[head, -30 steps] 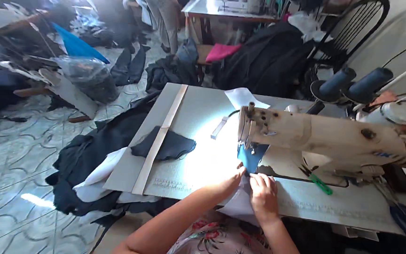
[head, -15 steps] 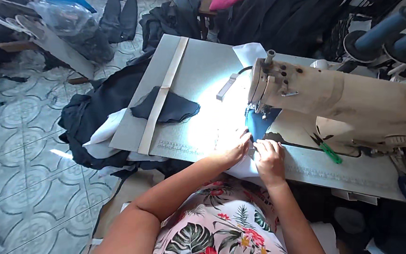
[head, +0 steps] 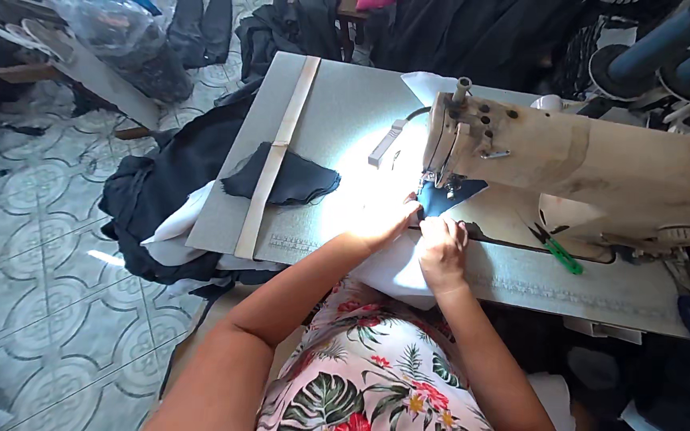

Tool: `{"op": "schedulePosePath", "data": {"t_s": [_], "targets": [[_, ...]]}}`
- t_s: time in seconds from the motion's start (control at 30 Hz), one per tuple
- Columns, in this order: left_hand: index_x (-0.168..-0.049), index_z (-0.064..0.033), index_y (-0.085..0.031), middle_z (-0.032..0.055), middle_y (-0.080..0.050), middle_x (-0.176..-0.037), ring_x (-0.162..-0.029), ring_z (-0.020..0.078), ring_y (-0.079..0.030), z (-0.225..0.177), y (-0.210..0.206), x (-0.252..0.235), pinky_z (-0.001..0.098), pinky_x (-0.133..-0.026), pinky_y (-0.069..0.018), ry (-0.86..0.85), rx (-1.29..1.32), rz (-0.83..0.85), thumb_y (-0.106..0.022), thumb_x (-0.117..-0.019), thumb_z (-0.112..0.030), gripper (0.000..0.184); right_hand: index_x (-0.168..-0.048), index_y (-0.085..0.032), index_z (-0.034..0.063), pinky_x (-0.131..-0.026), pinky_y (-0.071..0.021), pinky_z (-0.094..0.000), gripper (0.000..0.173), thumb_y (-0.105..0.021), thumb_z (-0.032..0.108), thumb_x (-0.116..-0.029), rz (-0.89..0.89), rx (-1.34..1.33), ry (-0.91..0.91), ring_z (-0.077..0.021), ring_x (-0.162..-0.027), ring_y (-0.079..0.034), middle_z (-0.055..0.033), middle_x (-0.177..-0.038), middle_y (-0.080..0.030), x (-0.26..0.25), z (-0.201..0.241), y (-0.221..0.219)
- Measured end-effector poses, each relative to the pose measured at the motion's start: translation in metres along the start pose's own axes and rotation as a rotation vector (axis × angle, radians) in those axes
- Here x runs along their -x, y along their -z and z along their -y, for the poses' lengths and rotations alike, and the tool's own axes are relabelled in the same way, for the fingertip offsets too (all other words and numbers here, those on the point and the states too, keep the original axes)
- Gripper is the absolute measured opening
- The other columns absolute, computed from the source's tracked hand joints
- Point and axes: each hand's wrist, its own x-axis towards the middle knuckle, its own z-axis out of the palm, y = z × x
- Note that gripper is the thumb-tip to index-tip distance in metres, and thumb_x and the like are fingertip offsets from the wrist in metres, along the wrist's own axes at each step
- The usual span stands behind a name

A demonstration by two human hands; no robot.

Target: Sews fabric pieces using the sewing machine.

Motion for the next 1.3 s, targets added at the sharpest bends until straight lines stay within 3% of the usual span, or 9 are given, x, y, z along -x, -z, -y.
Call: {"op": "schedulePosePath", "data": {"t_s": [0.13, 0.23, 0.37, 0.47, 0.6, 0.7, 0.83, 1.0, 1.3], "targets": [[-0.125, 0.0007, -0.068, 0.0174, -0.066, -0.128, -0.115, 0.0328, -0.065, -0.048, 0.046, 0.004, 0.0483, -0.099, -0.0492, 0.187, 0.111, 0.265, -0.049, -0.1062, -0.006, 0.028, -0.1, -0.077, 0.0061, -0.103, -0.0457, -0.0622, 0.017, -0.061, 0.005, -0.0936, -0.021, -0.002, 0.0, -0.0366, -0.114, -0.066, -0.0144, -0.106, -0.073, 0.0, 0.002, 0.0], [-0.118, -0.0083, -0.072, 0.0074, -0.071, -0.119, -0.103, 0.0269, -0.07, -0.035, 0.016, 0.022, 0.0496, -0.087, -0.0561, 0.133, -0.051, 0.145, -0.052, -0.1027, -0.005, 0.025, -0.104, -0.077, 0.0079, -0.104, -0.0449, -0.0613, 0.019, -0.06, 0.008, -0.0954, -0.002, 0.02, -0.018, -0.0349, -0.115, -0.066, -0.0128, -0.109, -0.073, 0.002, 0.003, -0.001], [-0.118, -0.0101, -0.072, 0.0064, -0.07, -0.125, -0.11, 0.0303, -0.069, -0.017, 0.007, 0.019, 0.0602, -0.091, -0.0513, 0.12, -0.032, 0.101, -0.053, -0.1002, -0.001, 0.028, -0.105, -0.076, 0.0069, -0.106, -0.0425, -0.0628, 0.019, -0.059, 0.007, -0.0953, 0.025, 0.013, -0.045, -0.0351, -0.116, -0.066, -0.0135, -0.11, -0.073, -0.007, 0.008, -0.002], [-0.116, -0.0088, -0.074, 0.0089, -0.072, -0.122, -0.111, 0.0288, -0.07, 0.004, 0.005, 0.007, 0.0515, -0.095, -0.0543, 0.081, 0.005, 0.025, -0.053, -0.101, -0.003, 0.026, -0.112, -0.074, 0.006, -0.108, -0.0372, -0.0673, 0.023, -0.059, 0.006, -0.0947, 0.112, 0.017, -0.091, -0.0375, -0.122, -0.062, -0.0156, -0.117, -0.071, -0.022, 0.013, -0.004], [-0.111, -0.0136, -0.076, 0.0088, -0.072, -0.119, -0.12, 0.0315, -0.063, 0.03, 0.007, -0.017, 0.0593, -0.103, -0.0441, 0.081, 0.02, -0.083, -0.048, -0.106, -0.016, 0.028, -0.136, -0.065, 0.0087, -0.105, -0.0382, -0.0654, 0.039, -0.063, 0.016, -0.0971, 0.341, -0.007, -0.229, -0.0409, -0.133, -0.052, -0.0193, -0.139, -0.06, -0.042, 0.021, 0.002], [-0.109, -0.0124, -0.077, 0.0147, -0.071, -0.121, -0.127, 0.037, -0.058, 0.036, 0.012, -0.03, 0.063, -0.113, -0.0313, 0.105, 0.055, -0.19, -0.052, -0.1048, -0.02, 0.026, -0.131, -0.068, 0.0077, -0.101, -0.0445, -0.0596, 0.038, -0.065, 0.017, -0.0949, 0.29, -0.09, -0.197, -0.0382, -0.13, -0.054, -0.0171, -0.137, -0.062, -0.03, 0.012, 0.008], [-0.115, -0.0018, -0.071, 0.022, -0.069, -0.12, -0.123, 0.041, -0.059, 0.021, 0.037, -0.047, 0.0586, -0.106, -0.04, 0.142, -0.079, -0.084, -0.055, -0.1038, -0.026, 0.031, -0.123, -0.072, 0.0037, -0.091, -0.0547, -0.0513, 0.034, -0.062, 0.023, -0.0972, 0.373, 0.058, -0.207, -0.0368, -0.121, -0.062, -0.0177, -0.126, -0.068, 0.003, 0.007, 0.041], [-0.111, -0.0096, -0.075, 0.0151, -0.073, -0.113, -0.107, 0.0372, -0.069, 0.045, 0.006, -0.019, 0.0585, -0.091, -0.0536, -0.113, -0.148, -0.226, -0.061, -0.0953, -0.005, 0.022, -0.124, -0.07, 0.0013, -0.093, -0.0523, -0.0538, 0.034, -0.063, 0.022, -0.0984, 0.486, 0.01, -0.258, -0.039, -0.123, -0.061, -0.0211, -0.129, -0.066, 0.014, 0.003, 0.055], [-0.118, -0.0045, -0.076, 0.0115, -0.073, -0.124, -0.119, 0.0268, -0.069, 0.029, -0.012, 0.029, 0.0424, -0.105, -0.0522, -0.273, -0.029, -0.072, -0.05, -0.095, -0.003, 0.035, -0.135, -0.06, 0.0031, -0.087, -0.0536, -0.0552, 0.04, -0.064, 0.003, -0.095, 0.547, -0.352, -0.301, -0.0367, -0.1, -0.07, -0.0193, -0.109, -0.072, 0.006, -0.014, 0.071]]}}
